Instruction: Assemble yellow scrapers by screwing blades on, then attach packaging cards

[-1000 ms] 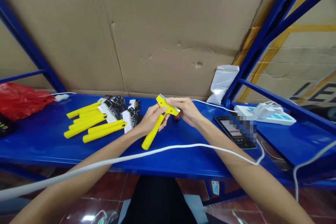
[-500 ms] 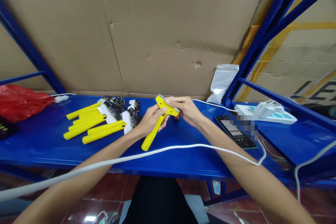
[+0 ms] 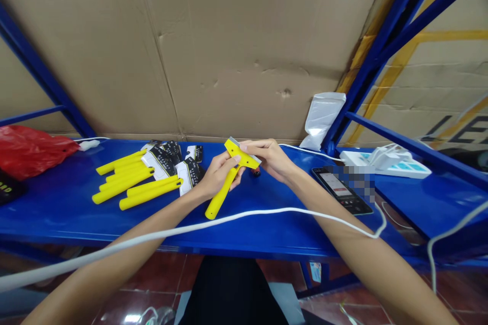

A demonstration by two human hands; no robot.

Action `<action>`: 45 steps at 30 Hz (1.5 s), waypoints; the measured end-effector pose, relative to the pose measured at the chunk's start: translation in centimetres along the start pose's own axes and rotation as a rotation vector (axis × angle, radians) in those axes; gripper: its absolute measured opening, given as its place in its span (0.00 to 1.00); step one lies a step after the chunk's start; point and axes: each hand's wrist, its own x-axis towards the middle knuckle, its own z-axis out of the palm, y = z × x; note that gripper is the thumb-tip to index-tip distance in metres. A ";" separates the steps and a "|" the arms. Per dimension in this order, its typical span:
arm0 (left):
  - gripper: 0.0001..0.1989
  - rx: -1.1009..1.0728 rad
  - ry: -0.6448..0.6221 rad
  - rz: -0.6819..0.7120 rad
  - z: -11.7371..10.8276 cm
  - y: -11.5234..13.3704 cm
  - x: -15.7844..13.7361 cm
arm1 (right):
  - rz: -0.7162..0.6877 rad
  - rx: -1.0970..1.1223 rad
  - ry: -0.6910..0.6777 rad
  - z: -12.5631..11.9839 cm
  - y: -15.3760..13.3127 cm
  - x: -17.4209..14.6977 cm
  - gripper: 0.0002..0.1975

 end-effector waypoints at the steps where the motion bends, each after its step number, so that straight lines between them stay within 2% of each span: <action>1: 0.20 0.006 0.000 0.001 0.0 0.0 0.0 | -0.001 0.001 0.001 0.0 0.1 0.0 0.18; 6: 0.21 0.022 -0.003 0.002 -0.1 -0.1 0.0 | -0.024 -0.037 0.015 -0.3 0.7 0.2 0.19; 13: 0.23 0.020 -0.021 -0.043 -0.4 -0.1 0.3 | -0.244 -0.165 0.075 -0.4 1.4 0.3 0.09; 21: 0.25 0.155 -0.006 -0.063 -0.8 0.1 0.6 | -0.305 -0.194 0.212 -0.9 1.7 0.6 0.10; 26: 0.24 0.156 0.019 -0.022 -1.1 0.2 0.8 | -0.273 -0.217 0.199 -0.7 2.0 0.9 0.19; 30: 0.22 0.136 0.157 0.094 -2.0 0.8 1.4 | -0.176 -0.175 0.145 -1.2 3.1 1.6 0.33; 32: 0.22 0.144 0.250 0.171 -2.7 1.3 1.6 | -0.187 -0.353 0.127 -1.9 4.0 1.8 0.32; 36: 0.22 0.146 0.405 0.265 -3.7 2.2 2.1 | -0.289 -1.024 -0.059 -3.0 5.9 1.7 0.15; 38: 0.22 0.137 0.441 0.275 -4.0 2.3 2.2 | -0.282 -1.234 -0.132 -3.2 6.8 1.6 0.13; 42: 0.23 0.118 0.426 0.256 -4.3 1.5 2.5 | -0.248 -1.323 -0.196 -2.7 7.8 2.3 0.16; 45: 0.22 0.104 0.390 0.234 -4.4 0.8 2.5 | -0.244 -1.347 -0.230 -2.3 8.0 3.2 0.15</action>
